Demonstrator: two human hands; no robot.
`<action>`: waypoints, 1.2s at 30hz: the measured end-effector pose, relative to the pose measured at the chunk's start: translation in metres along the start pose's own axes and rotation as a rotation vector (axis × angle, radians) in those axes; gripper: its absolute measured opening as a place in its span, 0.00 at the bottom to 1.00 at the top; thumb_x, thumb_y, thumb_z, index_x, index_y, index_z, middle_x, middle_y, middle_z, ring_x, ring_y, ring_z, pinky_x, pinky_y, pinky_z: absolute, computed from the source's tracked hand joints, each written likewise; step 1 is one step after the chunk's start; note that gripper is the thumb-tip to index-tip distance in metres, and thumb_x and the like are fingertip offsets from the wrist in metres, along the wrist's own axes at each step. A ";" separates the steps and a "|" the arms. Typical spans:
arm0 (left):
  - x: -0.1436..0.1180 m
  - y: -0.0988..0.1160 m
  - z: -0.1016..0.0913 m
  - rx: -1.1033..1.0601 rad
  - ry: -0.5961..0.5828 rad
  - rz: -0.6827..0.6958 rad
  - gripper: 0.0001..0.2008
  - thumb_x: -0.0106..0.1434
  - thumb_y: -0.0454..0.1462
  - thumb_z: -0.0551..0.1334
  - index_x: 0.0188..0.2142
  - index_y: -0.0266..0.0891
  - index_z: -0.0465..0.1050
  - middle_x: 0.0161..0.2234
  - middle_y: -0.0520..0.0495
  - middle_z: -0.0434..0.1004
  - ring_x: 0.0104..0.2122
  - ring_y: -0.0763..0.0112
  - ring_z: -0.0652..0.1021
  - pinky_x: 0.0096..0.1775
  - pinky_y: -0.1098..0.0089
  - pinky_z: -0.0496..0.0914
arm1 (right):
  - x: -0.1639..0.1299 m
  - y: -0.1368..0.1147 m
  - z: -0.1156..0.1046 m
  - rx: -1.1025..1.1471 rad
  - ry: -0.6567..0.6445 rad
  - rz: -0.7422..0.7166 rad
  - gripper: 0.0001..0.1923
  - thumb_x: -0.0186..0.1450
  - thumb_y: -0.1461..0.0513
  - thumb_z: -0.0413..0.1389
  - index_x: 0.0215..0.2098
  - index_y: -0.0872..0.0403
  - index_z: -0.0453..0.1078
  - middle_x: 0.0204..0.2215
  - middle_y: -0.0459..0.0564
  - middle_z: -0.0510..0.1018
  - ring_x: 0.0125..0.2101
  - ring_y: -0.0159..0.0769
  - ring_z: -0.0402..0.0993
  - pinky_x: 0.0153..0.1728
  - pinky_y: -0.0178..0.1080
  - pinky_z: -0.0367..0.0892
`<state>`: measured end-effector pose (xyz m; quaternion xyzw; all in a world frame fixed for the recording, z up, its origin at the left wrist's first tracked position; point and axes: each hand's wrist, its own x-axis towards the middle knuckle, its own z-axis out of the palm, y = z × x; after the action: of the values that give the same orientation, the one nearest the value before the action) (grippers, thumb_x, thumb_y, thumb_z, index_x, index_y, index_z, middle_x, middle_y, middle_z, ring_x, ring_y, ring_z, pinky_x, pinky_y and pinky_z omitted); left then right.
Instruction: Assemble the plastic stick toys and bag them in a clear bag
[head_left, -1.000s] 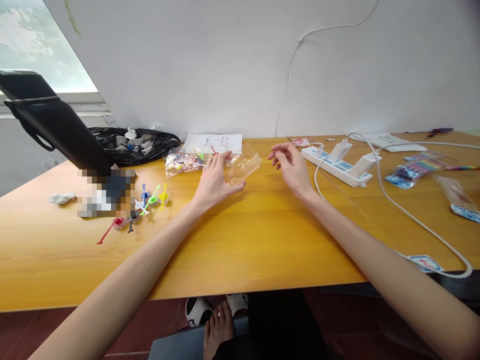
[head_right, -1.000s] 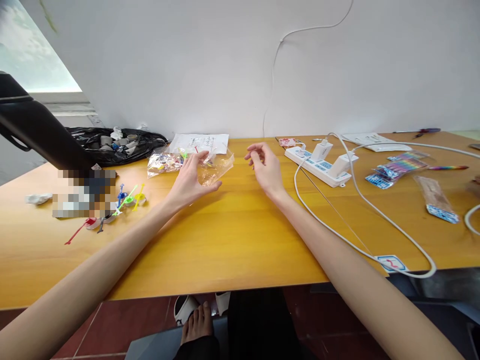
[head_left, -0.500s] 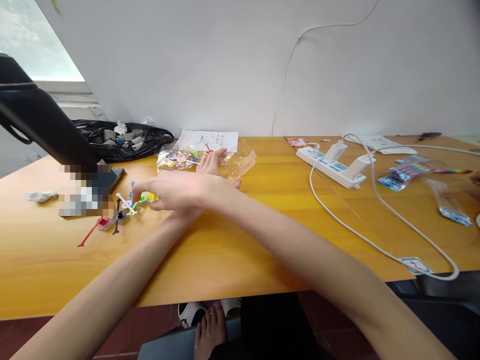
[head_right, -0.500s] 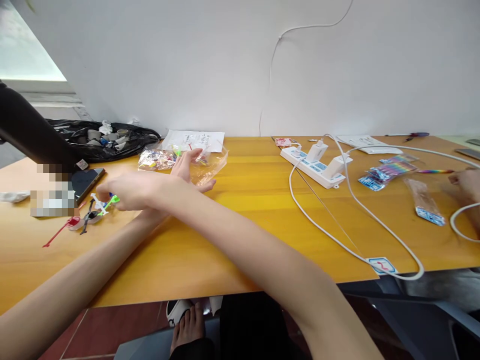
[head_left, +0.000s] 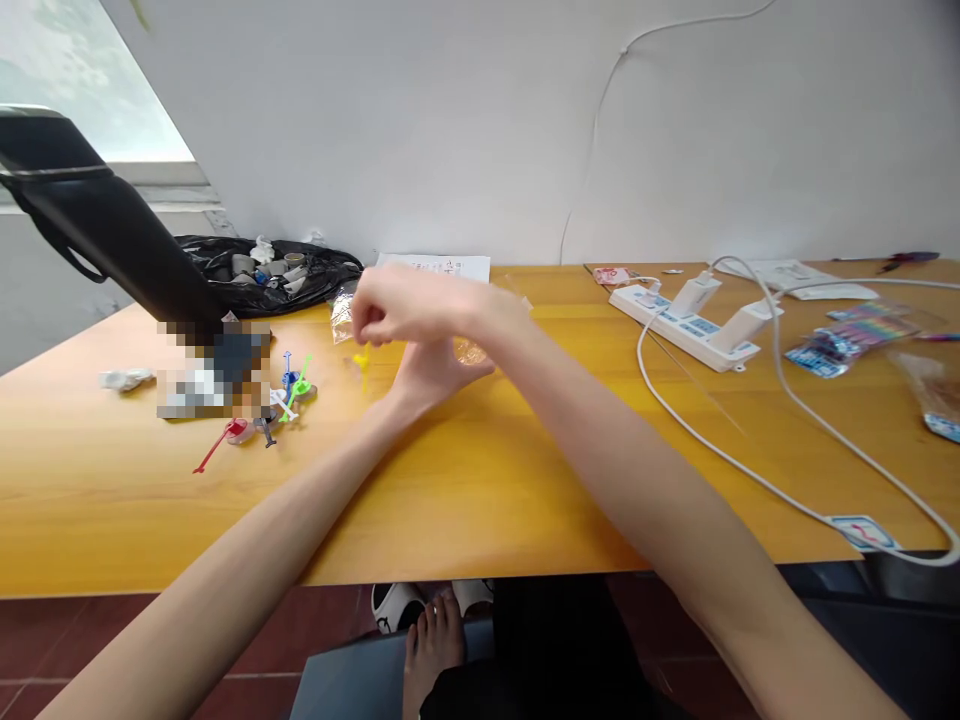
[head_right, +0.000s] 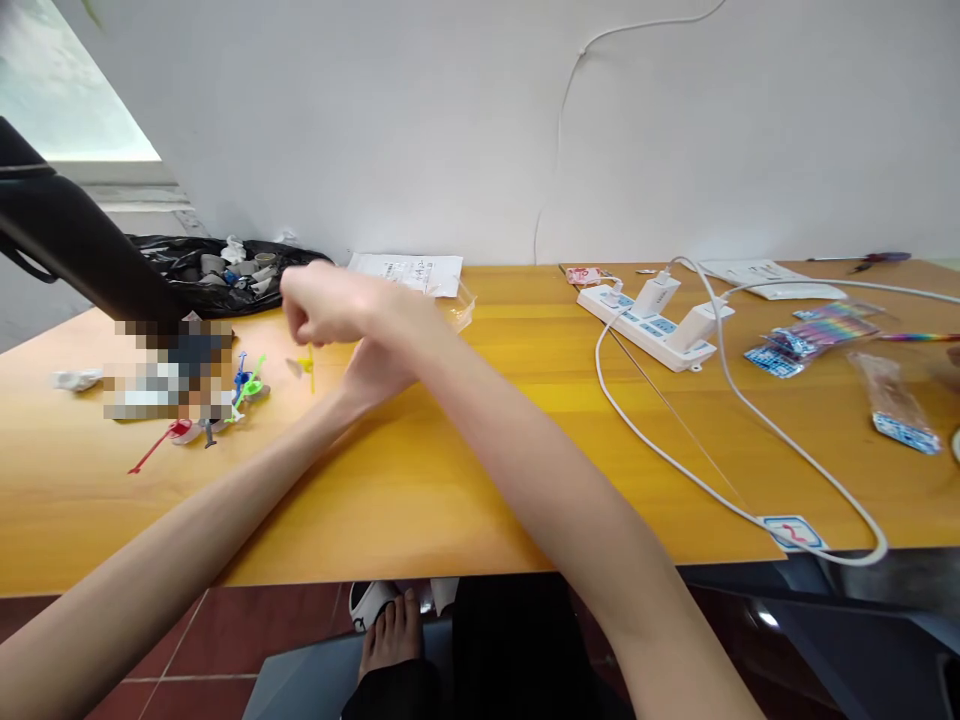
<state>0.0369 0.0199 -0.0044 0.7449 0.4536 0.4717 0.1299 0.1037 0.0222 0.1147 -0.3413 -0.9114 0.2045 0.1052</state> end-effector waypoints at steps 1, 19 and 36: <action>0.001 -0.001 0.000 0.018 -0.004 0.016 0.32 0.53 0.41 0.72 0.57 0.43 0.66 0.55 0.41 0.71 0.57 0.48 0.71 0.58 0.50 0.65 | -0.006 0.004 -0.016 -0.035 0.035 -0.009 0.06 0.58 0.67 0.61 0.31 0.51 0.80 0.31 0.47 0.82 0.35 0.37 0.74 0.33 0.37 0.64; 0.005 -0.004 0.002 -0.153 0.057 0.088 0.36 0.58 0.40 0.70 0.63 0.43 0.58 0.54 0.41 0.72 0.49 0.61 0.74 0.58 0.56 0.65 | -0.126 0.035 -0.128 -0.096 0.492 0.200 0.18 0.69 0.53 0.56 0.33 0.57 0.81 0.33 0.54 0.84 0.37 0.41 0.80 0.46 0.44 0.72; 0.003 0.000 0.001 -0.179 0.047 0.055 0.33 0.60 0.40 0.68 0.62 0.43 0.58 0.54 0.41 0.68 0.52 0.60 0.72 0.58 0.57 0.65 | -0.094 0.048 -0.101 -0.005 -0.029 0.248 0.17 0.67 0.51 0.53 0.38 0.53 0.79 0.38 0.52 0.84 0.41 0.35 0.79 0.41 0.35 0.68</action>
<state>0.0384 0.0226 -0.0026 0.7312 0.3919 0.5311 0.1725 0.2346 0.0228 0.1792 -0.4488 -0.8640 0.2187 0.0652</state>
